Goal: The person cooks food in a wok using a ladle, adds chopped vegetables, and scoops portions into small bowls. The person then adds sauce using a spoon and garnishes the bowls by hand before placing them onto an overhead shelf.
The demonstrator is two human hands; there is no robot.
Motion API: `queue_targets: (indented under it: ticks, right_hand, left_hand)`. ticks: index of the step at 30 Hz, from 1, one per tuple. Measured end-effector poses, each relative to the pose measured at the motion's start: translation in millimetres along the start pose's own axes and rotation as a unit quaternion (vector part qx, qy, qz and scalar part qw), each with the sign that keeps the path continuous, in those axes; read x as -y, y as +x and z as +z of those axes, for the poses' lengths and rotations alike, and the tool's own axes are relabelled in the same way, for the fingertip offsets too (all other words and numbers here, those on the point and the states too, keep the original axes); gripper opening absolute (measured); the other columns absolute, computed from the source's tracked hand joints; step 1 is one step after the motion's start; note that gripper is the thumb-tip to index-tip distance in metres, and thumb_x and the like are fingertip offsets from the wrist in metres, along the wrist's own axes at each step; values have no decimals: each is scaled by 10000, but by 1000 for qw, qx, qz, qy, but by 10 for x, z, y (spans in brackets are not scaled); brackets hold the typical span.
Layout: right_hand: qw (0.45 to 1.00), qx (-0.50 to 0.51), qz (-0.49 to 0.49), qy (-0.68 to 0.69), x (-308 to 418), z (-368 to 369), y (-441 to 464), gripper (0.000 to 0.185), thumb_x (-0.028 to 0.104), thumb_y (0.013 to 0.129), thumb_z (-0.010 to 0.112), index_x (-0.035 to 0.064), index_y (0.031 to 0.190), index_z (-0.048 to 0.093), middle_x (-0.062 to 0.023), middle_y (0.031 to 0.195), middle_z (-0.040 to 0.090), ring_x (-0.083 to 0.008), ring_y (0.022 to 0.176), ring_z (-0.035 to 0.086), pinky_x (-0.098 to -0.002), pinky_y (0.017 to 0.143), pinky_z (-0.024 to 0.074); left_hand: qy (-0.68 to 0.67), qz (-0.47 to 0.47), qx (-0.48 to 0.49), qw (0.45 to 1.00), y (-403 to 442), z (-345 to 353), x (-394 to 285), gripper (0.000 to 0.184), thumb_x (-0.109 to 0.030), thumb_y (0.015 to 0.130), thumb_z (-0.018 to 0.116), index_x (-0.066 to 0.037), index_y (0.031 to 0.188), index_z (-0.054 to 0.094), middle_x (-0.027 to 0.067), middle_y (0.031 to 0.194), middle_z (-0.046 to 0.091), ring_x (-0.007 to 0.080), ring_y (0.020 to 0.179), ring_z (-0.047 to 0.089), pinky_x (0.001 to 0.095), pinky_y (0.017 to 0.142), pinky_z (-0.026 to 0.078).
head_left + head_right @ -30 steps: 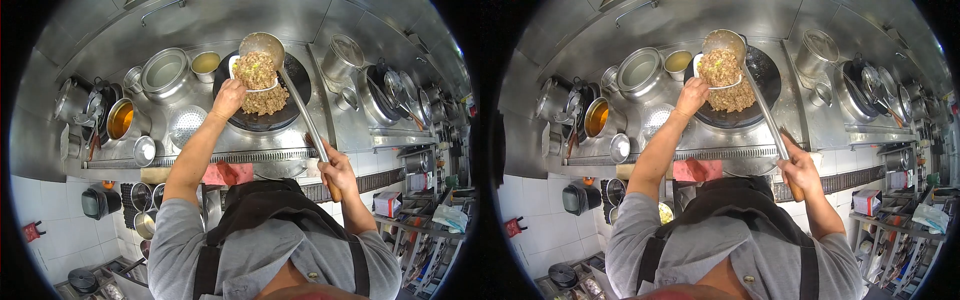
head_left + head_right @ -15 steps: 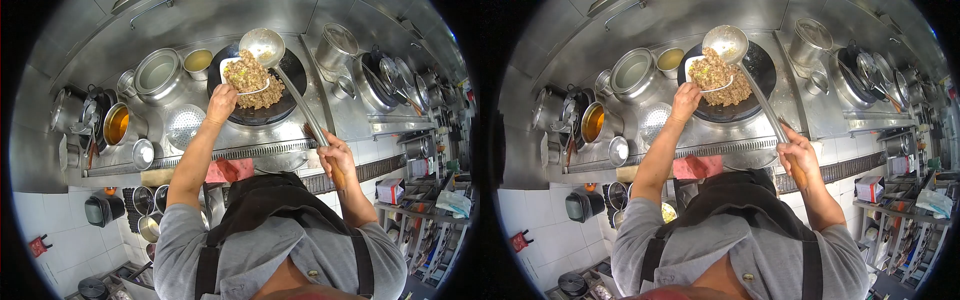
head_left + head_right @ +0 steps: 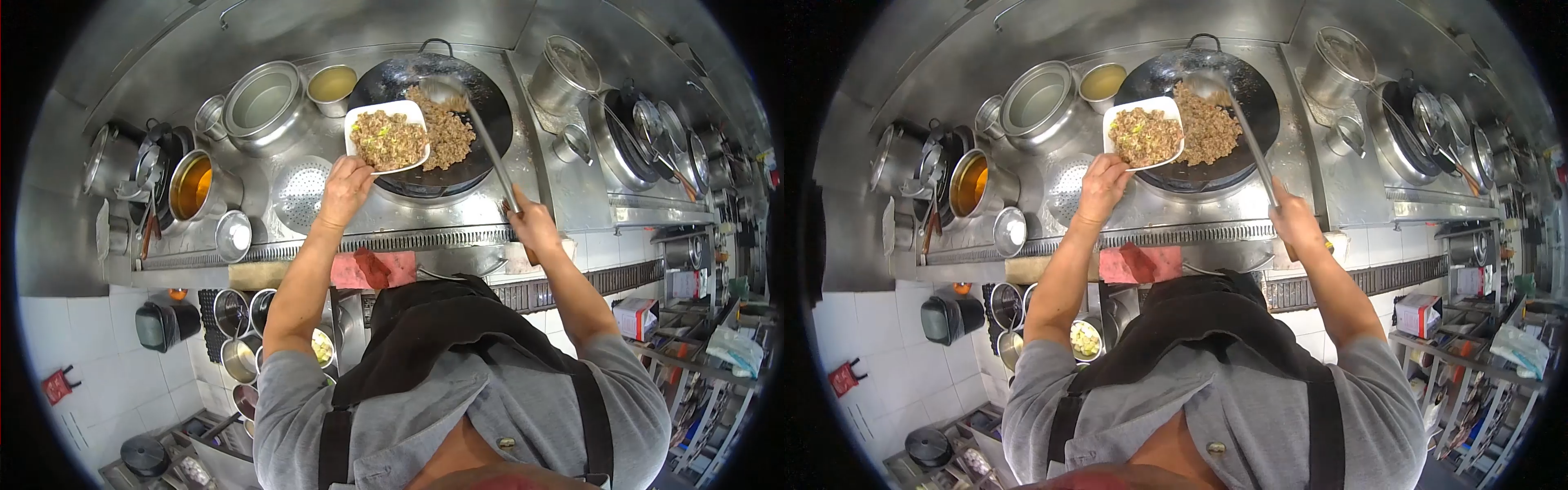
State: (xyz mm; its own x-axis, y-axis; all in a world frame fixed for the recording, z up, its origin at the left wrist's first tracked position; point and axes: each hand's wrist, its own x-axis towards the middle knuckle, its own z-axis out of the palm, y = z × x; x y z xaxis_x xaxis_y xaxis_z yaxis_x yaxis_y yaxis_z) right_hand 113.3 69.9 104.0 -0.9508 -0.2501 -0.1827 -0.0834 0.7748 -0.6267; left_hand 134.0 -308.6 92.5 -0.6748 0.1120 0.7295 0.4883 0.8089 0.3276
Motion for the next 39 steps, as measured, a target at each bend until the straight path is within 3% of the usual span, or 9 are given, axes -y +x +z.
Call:
queue_targets:
  ticks: [2, 4, 8, 10, 12, 21, 32, 34, 39]
  right_hand:
    - [973, -61, -140, -171, -476, 315, 249, 528, 116, 789, 607, 44, 1297, 482, -250, 897, 621, -407, 767, 622, -467, 753, 493]
    - [977, -33, -115, -177, -324, 242, 245, 449, 140, 799, 622, 55, 1233, 538, -227, 909, 628, -416, 834, 615, -470, 785, 483]
    - [928, -157, -328, -82, 316, 133, 272, 424, 217, 882, 594, 64, 1270, 518, -185, 998, 637, -333, 871, 636, -389, 797, 502]
    - [900, 203, -138, 359, 521, 271, 320, 430, 250, 924, 563, 25, 1284, 494, -158, 1031, 638, -236, 851, 658, -328, 728, 513]
    - [826, 326, -79, 453, 834, 356, 386, 447, 282, 948, 535, -10, 1280, 474, -146, 1032, 635, -189, 832, 661, -279, 676, 511]
    - [769, 453, -43, 448, 1201, 369, 1350, 319, 44, 841, 469, -66, 1138, 499, -214, 1029, 630, -360, 871, 663, -422, 710, 551]
    - [622, 716, -146, 280, 2070, 426, 1367, 392, 19, 800, 440, -106, 1172, 445, -230, 1030, 606, -380, 843, 665, -437, 738, 585]
    - [575, 766, -149, 244, 2124, 455, 1300, 375, 16, 803, 429, -100, 1159, 457, -231, 1033, 610, -377, 838, 667, -440, 733, 586]
    - [484, 842, -158, 176, 2378, 360, 848, 341, 13, 820, 424, -83, 1143, 476, -195, 1015, 616, -309, 818, 674, -423, 707, 588]
  left_hand:
    - [10, -14, 1, 1000, -76, -116, -147, 214, 16, 603, 737, -33, 792, 647, 74, 824, 582, 259, 807, 591, 353, 747, 498]
    - [30, -33, -3, 999, -106, -251, -306, 222, 17, 599, 740, -32, 795, 648, 75, 826, 583, 259, 809, 593, 354, 746, 499]
    - [60, -62, -13, 996, -201, -359, -734, 231, 29, 599, 732, -34, 806, 651, 72, 844, 590, 256, 822, 599, 352, 754, 501]
    - [79, -60, -30, 995, -265, -336, -979, 225, 24, 602, 728, -37, 803, 648, 65, 848, 588, 252, 822, 599, 361, 766, 498]
    - [124, -84, -54, 987, -240, -272, -1233, 226, 26, 600, 718, -41, 803, 645, 63, 838, 581, 246, 809, 596, 365, 752, 492]
    - [277, -213, -126, 928, -108, 207, -1613, 222, -95, 602, 668, -55, 818, 639, 71, 899, 599, 252, 874, 579, 360, 747, 469]
    - [530, -368, -291, 706, 524, 432, -2838, 300, -29, 656, 650, -26, 948, 584, 126, 1002, 553, 302, 954, 555, 399, 850, 459]
    - [565, -440, -472, 515, 697, 575, -2974, 409, -76, 678, 643, 7, 1066, 544, 178, 1067, 530, 321, 1015, 542, 403, 869, 457]
    - [144, -566, -670, 457, 929, 356, -3323, 608, -71, 806, 536, 3, 1379, 347, 120, 899, 668, 140, 574, 613, 262, 509, 501]
